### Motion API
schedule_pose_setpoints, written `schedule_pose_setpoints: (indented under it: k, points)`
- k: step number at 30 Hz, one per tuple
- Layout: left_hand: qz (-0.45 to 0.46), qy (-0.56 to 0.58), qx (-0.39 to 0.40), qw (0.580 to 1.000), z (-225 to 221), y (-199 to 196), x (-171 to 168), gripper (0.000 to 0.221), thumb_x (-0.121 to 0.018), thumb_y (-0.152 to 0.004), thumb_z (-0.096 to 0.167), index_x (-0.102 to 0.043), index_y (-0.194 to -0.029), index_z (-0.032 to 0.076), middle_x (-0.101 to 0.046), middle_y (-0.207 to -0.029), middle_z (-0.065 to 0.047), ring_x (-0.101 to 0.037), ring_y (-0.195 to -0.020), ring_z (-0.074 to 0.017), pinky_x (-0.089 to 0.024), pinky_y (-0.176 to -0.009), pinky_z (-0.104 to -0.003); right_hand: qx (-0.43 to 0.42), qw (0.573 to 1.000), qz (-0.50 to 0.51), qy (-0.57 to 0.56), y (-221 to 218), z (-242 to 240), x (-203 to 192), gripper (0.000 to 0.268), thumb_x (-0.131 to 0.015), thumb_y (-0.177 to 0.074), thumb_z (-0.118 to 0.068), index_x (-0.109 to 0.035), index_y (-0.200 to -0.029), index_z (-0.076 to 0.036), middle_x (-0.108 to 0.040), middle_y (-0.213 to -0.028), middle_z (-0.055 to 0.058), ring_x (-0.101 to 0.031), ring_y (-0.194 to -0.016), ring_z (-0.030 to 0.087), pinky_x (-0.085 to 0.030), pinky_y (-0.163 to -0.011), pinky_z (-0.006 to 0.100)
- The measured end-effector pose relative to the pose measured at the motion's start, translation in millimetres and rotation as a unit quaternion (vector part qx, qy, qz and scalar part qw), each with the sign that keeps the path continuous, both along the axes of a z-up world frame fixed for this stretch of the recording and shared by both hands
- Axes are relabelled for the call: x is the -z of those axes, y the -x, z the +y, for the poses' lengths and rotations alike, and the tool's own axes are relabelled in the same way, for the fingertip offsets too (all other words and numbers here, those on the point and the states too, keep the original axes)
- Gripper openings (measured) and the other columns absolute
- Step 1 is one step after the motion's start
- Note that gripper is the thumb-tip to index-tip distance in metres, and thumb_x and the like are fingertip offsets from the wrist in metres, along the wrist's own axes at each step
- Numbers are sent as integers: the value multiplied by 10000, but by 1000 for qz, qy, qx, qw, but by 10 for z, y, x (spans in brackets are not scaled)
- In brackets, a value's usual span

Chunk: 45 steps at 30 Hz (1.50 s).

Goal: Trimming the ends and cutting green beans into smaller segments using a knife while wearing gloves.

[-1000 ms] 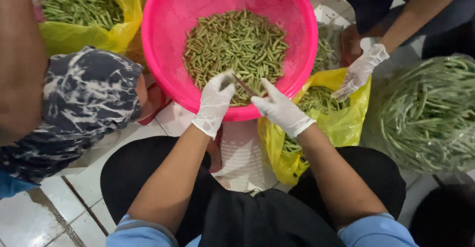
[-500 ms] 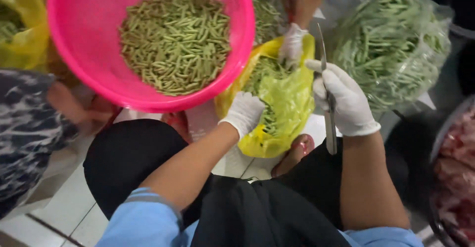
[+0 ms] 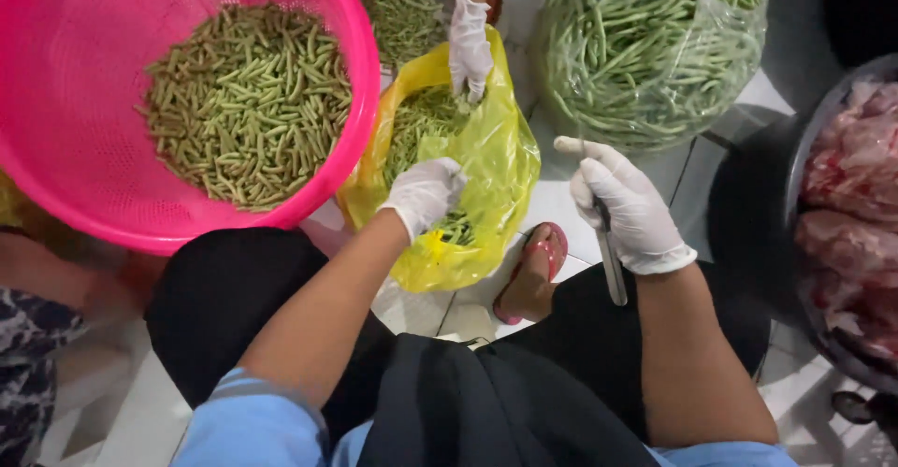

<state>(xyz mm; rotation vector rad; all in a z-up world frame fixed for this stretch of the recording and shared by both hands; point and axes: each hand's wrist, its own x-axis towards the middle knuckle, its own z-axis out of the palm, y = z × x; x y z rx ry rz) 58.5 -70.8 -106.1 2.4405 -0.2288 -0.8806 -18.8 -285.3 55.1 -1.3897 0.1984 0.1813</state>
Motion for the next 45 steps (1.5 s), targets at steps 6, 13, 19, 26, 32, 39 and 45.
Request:
schedule_pose_setpoints:
  k: [6, 13, 19, 26, 32, 39, 45]
  points:
    - [-35, 87, 6, 996, 56, 239, -1278, 375, -434, -882, 372, -620, -1128, 158, -656, -1088, -107, -590, -1062, -329, -449, -914, -466, -40, 996, 50, -55, 27, 293, 97, 389, -483, -929, -171, -417, -1299, -70, -400, -541, 27, -335, -368, 67, -243, -339, 153]
    - [-400, 6, 68, 914, 168, 555, -1250, 169, -534, -826, 309, -633, -802, 175, -611, -645, -24, -641, -683, -268, -481, -610, -394, -6, 986, 131, -106, -8, 565, 154, 351, -540, -923, -182, -436, -1231, -51, -391, -528, 84, -355, -330, 148, -247, -321, 220]
    - [-648, -43, 22, 760, 302, 599, -1253, 172, -661, -745, 146, -547, -617, 140, -433, -527, -29, -504, -520, -257, -426, -539, -383, -78, 974, 131, -165, 50, 732, 216, 238, -484, -936, -159, -399, -1147, -91, -306, -546, 3, -278, -342, 73, -208, -320, 175]
    - [-638, -28, 46, 768, 540, 651, -1277, 121, -647, -754, 140, -569, -662, 151, -457, -599, -27, -515, -653, -241, -419, -578, -392, -87, 981, 102, -138, 3, 1040, 325, 180, -503, -939, -196, -433, -1060, -82, -301, -561, -38, -277, -414, 24, -232, -349, 138]
    - [-583, 63, 28, 810, 762, 672, -1269, 96, -625, -825, 137, -622, -917, 108, -535, -838, -72, -558, -742, -252, -464, -599, -356, -97, 971, 129, -177, 27, 1245, 59, 195, -549, -924, -235, -451, -986, -78, -326, -573, -37, -292, -435, 23, -225, -355, 125]
    - [-174, 448, -290, 828, 958, 794, -1817, 184, -562, -887, -5, -580, -1070, -18, -660, -955, -145, -658, -872, -178, -521, -799, -224, -34, 969, 218, -111, -42, 1320, -9, 208, -451, -938, -297, -382, -890, -106, -403, -587, -21, -262, -367, 44, -155, -347, 187]
    - [-120, 478, -352, 796, 1110, 749, -1875, 173, -513, -889, -26, -552, -1056, -47, -632, -1025, -195, -658, -915, -228, -547, -883, -277, -48, 985, 163, -23, -234, 1401, 484, 771, -457, -872, -339, -67, -1469, -47, -429, -524, -28, -305, -404, 38, -235, -359, 169]
